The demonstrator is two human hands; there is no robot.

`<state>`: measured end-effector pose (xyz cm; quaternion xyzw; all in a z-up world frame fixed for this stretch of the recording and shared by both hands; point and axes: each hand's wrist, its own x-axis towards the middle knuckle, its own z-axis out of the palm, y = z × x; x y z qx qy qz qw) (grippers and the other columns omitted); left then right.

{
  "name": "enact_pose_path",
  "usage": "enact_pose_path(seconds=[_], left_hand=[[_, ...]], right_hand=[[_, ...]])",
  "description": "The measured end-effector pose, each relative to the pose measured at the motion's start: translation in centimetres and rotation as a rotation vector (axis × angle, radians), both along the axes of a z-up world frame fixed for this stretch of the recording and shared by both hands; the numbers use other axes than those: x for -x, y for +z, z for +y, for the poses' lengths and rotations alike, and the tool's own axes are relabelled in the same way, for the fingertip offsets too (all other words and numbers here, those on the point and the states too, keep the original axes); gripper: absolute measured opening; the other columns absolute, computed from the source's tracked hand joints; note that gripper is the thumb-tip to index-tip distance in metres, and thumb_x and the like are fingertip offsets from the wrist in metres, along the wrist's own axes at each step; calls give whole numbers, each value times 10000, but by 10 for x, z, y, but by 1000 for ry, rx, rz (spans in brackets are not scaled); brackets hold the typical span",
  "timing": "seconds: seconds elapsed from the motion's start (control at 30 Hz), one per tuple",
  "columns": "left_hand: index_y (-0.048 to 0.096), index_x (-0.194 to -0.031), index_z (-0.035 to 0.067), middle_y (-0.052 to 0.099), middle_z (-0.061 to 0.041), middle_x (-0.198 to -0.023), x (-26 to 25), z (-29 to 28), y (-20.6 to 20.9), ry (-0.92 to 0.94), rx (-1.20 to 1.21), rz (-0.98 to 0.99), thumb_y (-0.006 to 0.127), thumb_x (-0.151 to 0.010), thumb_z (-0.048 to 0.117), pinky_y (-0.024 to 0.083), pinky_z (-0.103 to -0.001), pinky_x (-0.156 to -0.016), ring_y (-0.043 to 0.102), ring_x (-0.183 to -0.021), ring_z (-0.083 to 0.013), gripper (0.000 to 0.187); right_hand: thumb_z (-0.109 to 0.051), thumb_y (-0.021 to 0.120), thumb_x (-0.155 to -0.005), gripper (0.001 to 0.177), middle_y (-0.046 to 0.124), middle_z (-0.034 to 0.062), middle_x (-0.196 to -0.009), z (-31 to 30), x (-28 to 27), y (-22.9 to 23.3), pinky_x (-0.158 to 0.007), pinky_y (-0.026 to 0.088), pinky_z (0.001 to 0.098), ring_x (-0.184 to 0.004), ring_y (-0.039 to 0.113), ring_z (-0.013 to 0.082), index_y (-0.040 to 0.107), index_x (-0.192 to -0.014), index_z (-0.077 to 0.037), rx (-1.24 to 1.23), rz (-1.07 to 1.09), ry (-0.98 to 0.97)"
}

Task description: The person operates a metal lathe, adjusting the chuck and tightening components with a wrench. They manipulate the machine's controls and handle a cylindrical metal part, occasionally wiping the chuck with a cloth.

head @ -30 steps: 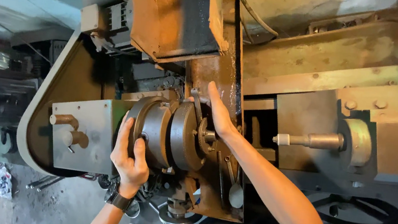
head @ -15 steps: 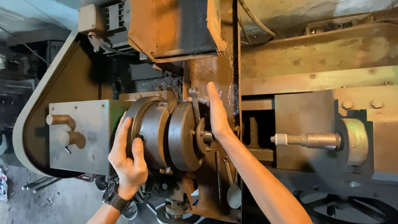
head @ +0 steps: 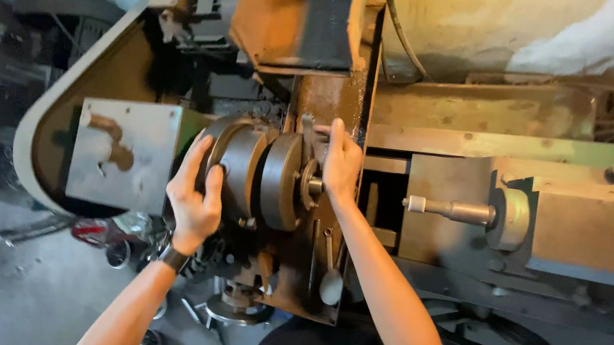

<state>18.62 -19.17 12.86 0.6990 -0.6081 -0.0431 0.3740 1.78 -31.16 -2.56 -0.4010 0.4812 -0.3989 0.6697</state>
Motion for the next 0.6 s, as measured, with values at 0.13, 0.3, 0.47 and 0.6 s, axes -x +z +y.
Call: enact_pose_path(seconds=[0.13, 0.3, 0.47, 0.6], left_hand=[[602, -1363, -24, 632, -242, -1417, -5, 1, -4, 6, 40, 49, 622, -995, 91, 481, -403, -1120, 636, -1313, -375, 387], [603, -1368, -7, 624, -244, -1424, -9, 2, -10, -21, 106, 119, 637, -999, 93, 491, -412, -1118, 628, -1327, -389, 384], [591, -1385, 0, 595, -256, -1448, -12, 3, -11, -67, 135, 169, 649, -999, 88, 496, -428, -1114, 610, -1325, -417, 401], [578, -1397, -5, 573, -279, -1459, -13, 6, -13, -94, 157, 211, 649, -1012, 87, 497, -436, -1106, 586, -1340, -443, 402]], right_hand=[[-170, 672, -972, 232, 696, 181, -1255, 60, 38, -23, -1026, 499, 402, -1172, 662, 346, 747, -1122, -9, 554, 522, -181], [-144, 706, -892, 235, 591, 238, -1383, 175, 83, -32, -1089, 438, 459, -1261, 565, 405, 761, -1091, -32, 557, 725, -69], [-149, 742, -847, 229, 533, 256, -1421, 250, 94, -30, -1078, 436, 477, -1328, 498, 428, 770, -1045, -37, 568, 932, -7], [-141, 735, -842, 260, 472, 284, -1493, 275, 81, -18, -1068, 434, 504, -1359, 466, 449, 735, -1073, -23, 611, 1076, 60]])
